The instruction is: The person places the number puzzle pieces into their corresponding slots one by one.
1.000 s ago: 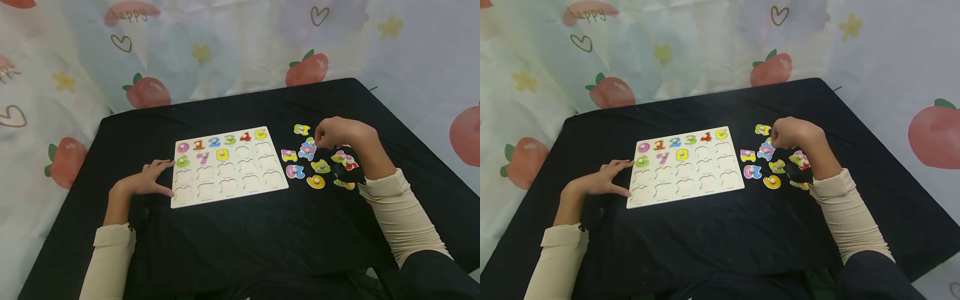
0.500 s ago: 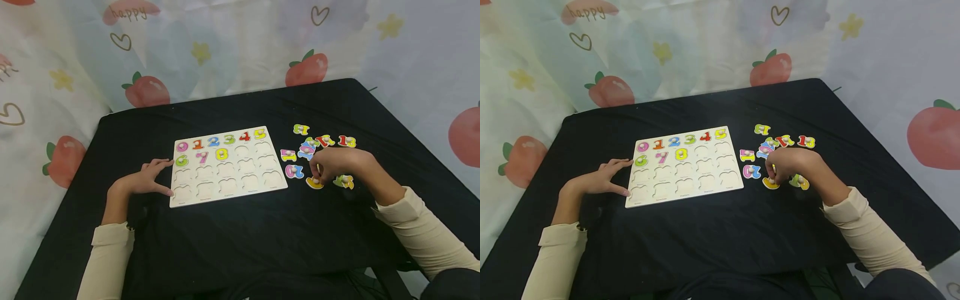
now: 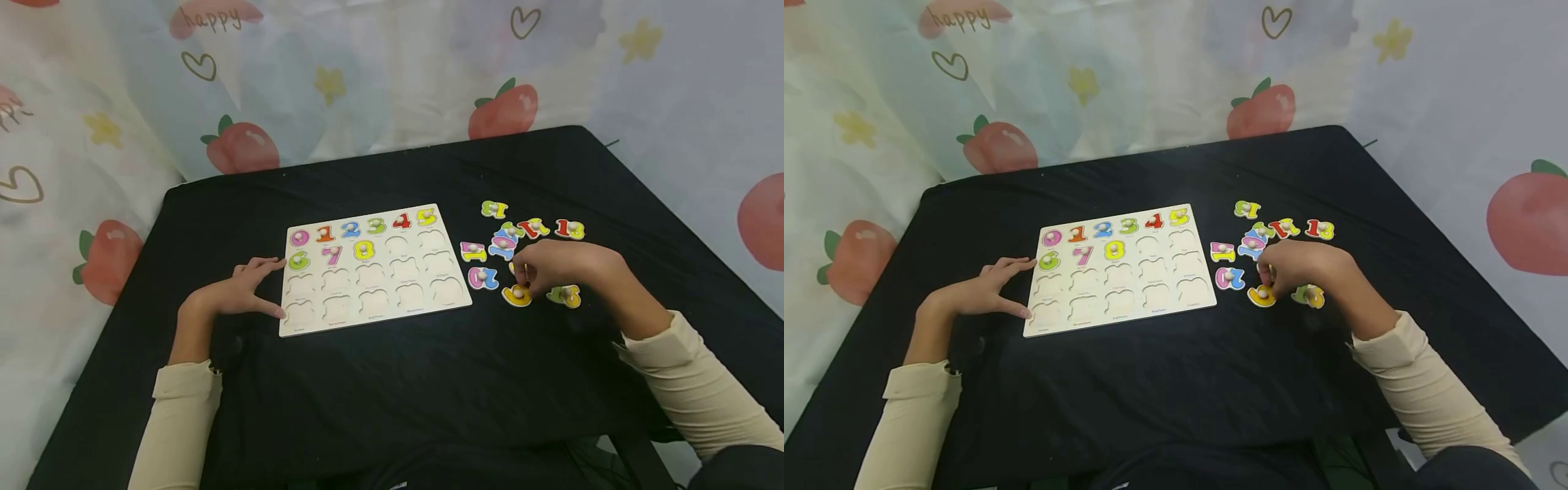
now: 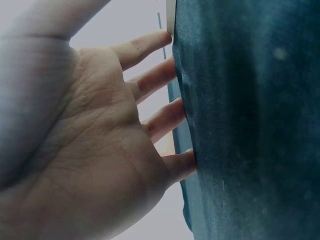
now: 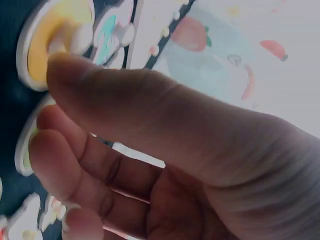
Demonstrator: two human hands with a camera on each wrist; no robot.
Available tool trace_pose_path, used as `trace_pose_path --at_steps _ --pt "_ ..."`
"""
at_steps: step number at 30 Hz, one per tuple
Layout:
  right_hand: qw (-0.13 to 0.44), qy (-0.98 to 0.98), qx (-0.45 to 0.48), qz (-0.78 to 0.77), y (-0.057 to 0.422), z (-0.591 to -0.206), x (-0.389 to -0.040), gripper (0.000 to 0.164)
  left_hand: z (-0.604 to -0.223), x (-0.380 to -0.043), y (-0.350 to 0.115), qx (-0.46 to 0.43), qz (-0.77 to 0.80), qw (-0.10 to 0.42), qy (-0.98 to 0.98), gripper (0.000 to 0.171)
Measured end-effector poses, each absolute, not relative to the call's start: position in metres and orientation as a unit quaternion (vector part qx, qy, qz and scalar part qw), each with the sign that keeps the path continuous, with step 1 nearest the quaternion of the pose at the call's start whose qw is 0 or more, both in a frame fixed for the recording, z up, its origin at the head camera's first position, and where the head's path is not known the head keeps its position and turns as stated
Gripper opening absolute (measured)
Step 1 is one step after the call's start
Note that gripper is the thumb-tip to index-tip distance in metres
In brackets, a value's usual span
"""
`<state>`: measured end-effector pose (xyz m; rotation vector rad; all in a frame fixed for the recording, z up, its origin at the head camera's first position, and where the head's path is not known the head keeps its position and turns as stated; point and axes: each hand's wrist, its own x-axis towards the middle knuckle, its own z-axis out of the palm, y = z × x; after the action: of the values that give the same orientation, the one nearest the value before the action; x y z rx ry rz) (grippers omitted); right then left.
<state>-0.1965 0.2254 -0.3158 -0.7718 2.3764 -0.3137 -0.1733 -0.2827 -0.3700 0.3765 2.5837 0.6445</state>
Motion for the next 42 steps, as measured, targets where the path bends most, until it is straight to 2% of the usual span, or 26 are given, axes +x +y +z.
trace_pose_path --at_steps 7,14,24,32,39,42 --pt "0.292 0.907 -0.282 -0.114 0.228 -0.313 -0.194 0.012 -0.366 -0.172 -0.283 0.134 0.233 0.224 0.937 0.109" --pt "0.332 0.899 -0.258 -0.123 0.218 -0.322 -0.19 0.01 -0.368 -0.173 -0.282 0.144 0.237 0.227 0.934 0.108" --pt "0.263 0.91 -0.296 -0.122 0.214 -0.312 -0.19 0.008 -0.367 -0.175 -0.283 0.144 0.237 0.224 0.934 0.108" --pt "0.207 0.904 -0.36 -0.104 0.184 -0.31 -0.202 0.009 -0.372 -0.174 -0.282 0.139 0.241 0.228 0.933 0.107" --pt "0.213 0.904 -0.368 -0.045 0.146 -0.319 -0.218 0.007 -0.374 -0.172 -0.283 0.137 0.241 0.226 0.934 0.107" --pt "0.195 0.901 -0.386 -0.019 0.129 -0.322 -0.225 0.007 -0.374 -0.172 -0.284 0.138 0.241 0.221 0.935 0.108"
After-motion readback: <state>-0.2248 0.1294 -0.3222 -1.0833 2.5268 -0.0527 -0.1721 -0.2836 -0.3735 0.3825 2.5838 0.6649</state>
